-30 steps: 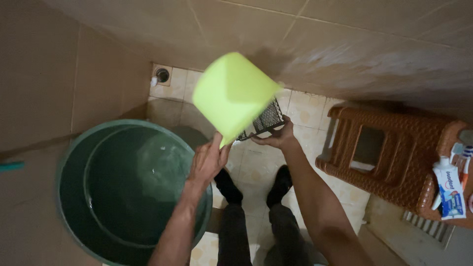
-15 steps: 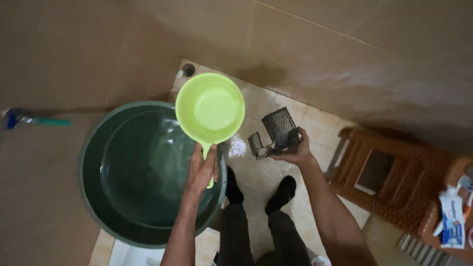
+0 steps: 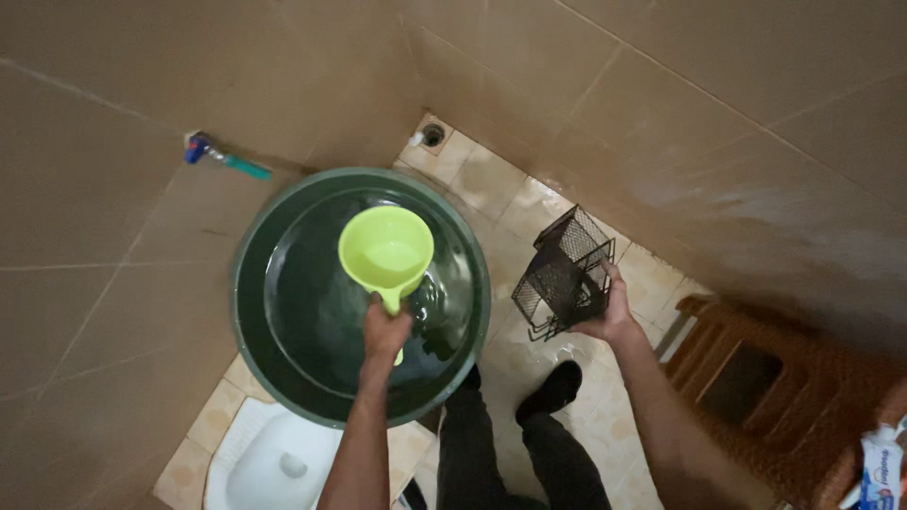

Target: The person removes a black wire mesh basket from a wall mount and places it on the floor. They then scoop water from a green basin using a yellow scoop and pour it over the basket. Finally, they wipe the wet basket thoroughly with a yellow cloth.

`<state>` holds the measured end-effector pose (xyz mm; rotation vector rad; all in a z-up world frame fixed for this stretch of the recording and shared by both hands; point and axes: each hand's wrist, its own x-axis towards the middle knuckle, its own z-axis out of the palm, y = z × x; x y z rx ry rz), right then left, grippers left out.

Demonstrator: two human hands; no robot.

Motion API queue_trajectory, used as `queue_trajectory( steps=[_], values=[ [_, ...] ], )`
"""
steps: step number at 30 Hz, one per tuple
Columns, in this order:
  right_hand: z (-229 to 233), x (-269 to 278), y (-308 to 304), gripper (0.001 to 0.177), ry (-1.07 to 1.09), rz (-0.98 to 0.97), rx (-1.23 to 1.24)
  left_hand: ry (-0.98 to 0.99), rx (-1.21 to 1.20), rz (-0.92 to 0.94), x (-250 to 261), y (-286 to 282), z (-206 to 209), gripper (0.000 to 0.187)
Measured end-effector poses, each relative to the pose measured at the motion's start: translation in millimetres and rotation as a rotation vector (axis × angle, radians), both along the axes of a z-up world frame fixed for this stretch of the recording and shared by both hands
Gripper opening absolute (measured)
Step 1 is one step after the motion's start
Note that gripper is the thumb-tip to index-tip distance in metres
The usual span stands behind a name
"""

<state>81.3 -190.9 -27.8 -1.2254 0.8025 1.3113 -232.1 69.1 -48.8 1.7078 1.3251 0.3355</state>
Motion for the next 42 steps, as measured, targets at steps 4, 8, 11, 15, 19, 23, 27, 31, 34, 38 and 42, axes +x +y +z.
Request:
queue_trajectory(
  steps=[4, 8, 11, 15, 19, 23, 27, 31, 34, 38, 42],
  values=[
    [34, -8, 15, 0.084, -0.071, 0.034, -0.027, 0.041, -0.075, -0.03, -9, 3, -43, 0.037],
    [64, -9, 21, 0.076, -0.194, 0.133, -0.019, 0.215, -0.035, -0.098, 0, 11, -36, 0.04],
    [80, -10, 21, 0.074, -0.305, 0.247, -0.089, 0.148, -0.015, -0.079, 15, 9, -9, 0.046],
    [92, -14, 21, 0.076, -0.3, 0.31, -0.088, 0.019, -0.094, -0.067, 29, 9, 20, 0.052],
    [115, -24, 24, 0.077, -0.308, 0.371, -0.138, 0.073, -0.182, -0.052, 32, 9, 28, 0.069],
    [142, -35, 32, 0.078, -0.399, 0.463, -0.182, 0.084, 0.016, -0.108, 35, 10, 31, 0.069],
    [175, -42, 37, 0.079, -0.552, 0.5, -0.119, 0.072, 0.094, -0.195, 49, 12, 55, 0.06],
    [215, -38, 36, 0.081, -0.735, 0.539, -0.093, -0.094, 0.092, -0.306, 80, 16, 102, 0.052],
    [240, -30, 25, 0.081, -0.865, 0.607, -0.19, -0.251, 0.167, -0.444, 105, 16, 146, 0.047],
    [265, -13, -2, 0.088, -1.032, 0.625, -0.176, -0.305, 0.016, -0.548, 148, 9, 215, 0.051],
    [298, -9, -39, 0.097, -1.089, 0.699, -0.326, -0.432, -0.017, -0.657, 185, -5, 276, 0.058]
  ],
)
